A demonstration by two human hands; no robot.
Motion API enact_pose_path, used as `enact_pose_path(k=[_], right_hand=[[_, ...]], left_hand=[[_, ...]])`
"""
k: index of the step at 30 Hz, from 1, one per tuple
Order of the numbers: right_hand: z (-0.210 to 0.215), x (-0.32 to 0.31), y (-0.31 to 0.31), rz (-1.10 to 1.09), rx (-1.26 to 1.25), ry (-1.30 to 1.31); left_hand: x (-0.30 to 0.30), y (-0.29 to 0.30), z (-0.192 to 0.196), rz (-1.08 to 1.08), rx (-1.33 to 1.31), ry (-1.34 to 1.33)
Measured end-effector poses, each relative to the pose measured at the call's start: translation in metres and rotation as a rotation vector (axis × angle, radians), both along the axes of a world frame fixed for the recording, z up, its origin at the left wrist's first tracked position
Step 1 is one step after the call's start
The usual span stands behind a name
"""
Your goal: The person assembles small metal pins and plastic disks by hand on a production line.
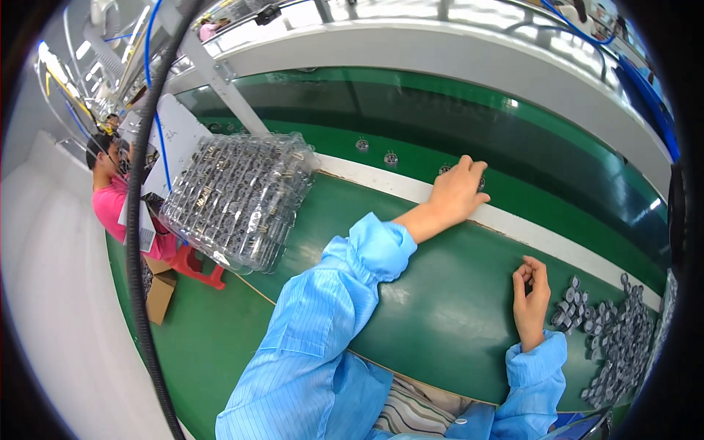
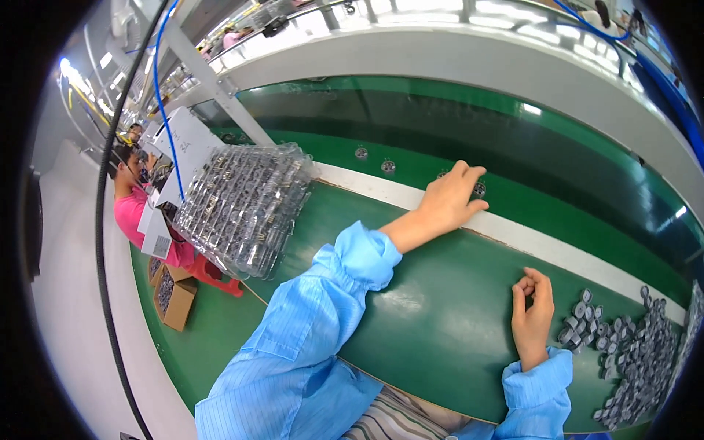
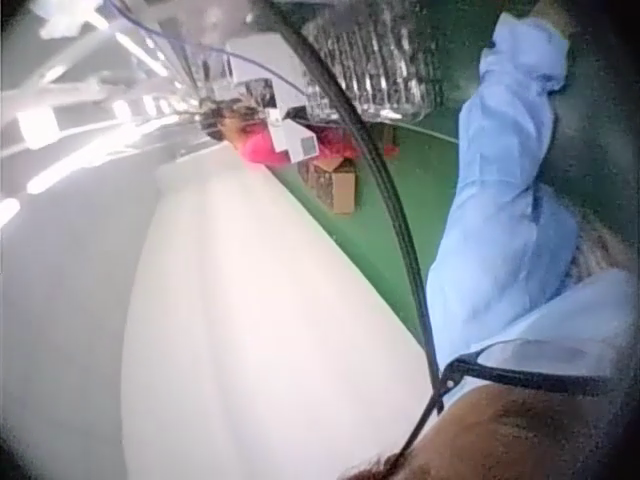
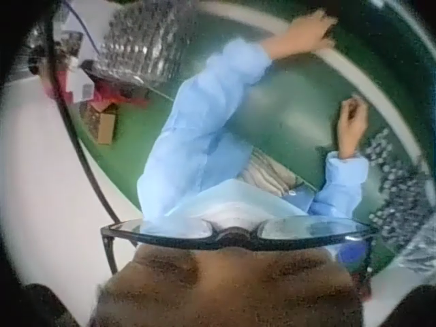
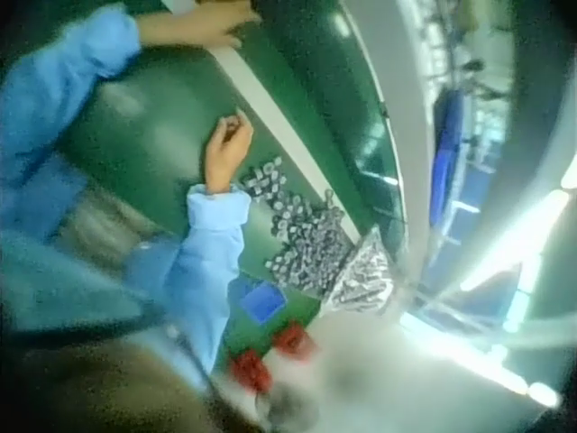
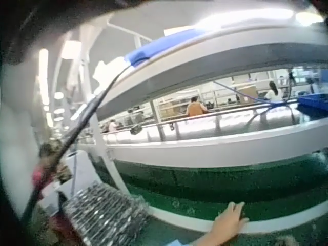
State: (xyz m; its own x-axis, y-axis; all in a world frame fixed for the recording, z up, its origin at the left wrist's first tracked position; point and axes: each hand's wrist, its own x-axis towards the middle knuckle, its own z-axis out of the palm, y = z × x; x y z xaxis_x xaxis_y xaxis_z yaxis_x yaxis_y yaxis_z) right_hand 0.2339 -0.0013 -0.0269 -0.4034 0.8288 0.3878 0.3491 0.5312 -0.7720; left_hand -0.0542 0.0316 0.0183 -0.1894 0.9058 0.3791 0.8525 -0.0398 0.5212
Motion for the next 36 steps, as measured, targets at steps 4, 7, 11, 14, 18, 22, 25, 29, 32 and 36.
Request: enact_pose_path(k=[4, 7, 11, 14, 18, 22, 25, 29, 32, 36], right_hand=[[0.005, 0.005, -0.007, -0.05, -0.111, 0.009], [0.007, -0.002, -0.016, -0.03, -0.065, -0.012], [0.035, -0.07, -0.041, 0.315, -0.108, 0.024], [0.062, -0.141, -0.051, 0.605, -0.146, 0.041], [0.073, -0.259, -0.068, 0.88, -0.346, 0.12], [0.082, -0.374, -0.088, 0.962, -0.845, 0.008], [0.096, -0.42, -0.094, 0.922, -0.989, -0.14], [0.122, -0.423, -0.108, 0.905, -0.815, -0.342], [0.116, -0.426, -0.1, 0.911, -0.704, -0.273], [0.122, -0.424, -0.106, 0.924, -0.662, -0.229]], left_hand=[[-0.002, -0.066, 0.077, -0.252, 0.183, -0.039], [-0.009, -0.135, 0.117, -0.359, 0.139, -0.2], [-0.027, -0.218, 0.11, -0.393, -0.046, -0.417], [-0.05, -0.25, 0.062, -0.199, -0.061, -0.43], [-0.081, -0.283, 0.005, 0.219, -0.003, -0.178], [-0.093, -0.285, -0.016, 0.322, 0.022, -0.306], [-0.098, -0.281, -0.03, 0.38, 0.005, -0.186], [-0.113, -0.281, -0.049, 0.438, 0.099, -0.113], [-0.111, -0.273, -0.042, 0.45, 0.033, -0.221], [-0.113, -0.277, -0.042, 0.446, 0.028, -0.19]])
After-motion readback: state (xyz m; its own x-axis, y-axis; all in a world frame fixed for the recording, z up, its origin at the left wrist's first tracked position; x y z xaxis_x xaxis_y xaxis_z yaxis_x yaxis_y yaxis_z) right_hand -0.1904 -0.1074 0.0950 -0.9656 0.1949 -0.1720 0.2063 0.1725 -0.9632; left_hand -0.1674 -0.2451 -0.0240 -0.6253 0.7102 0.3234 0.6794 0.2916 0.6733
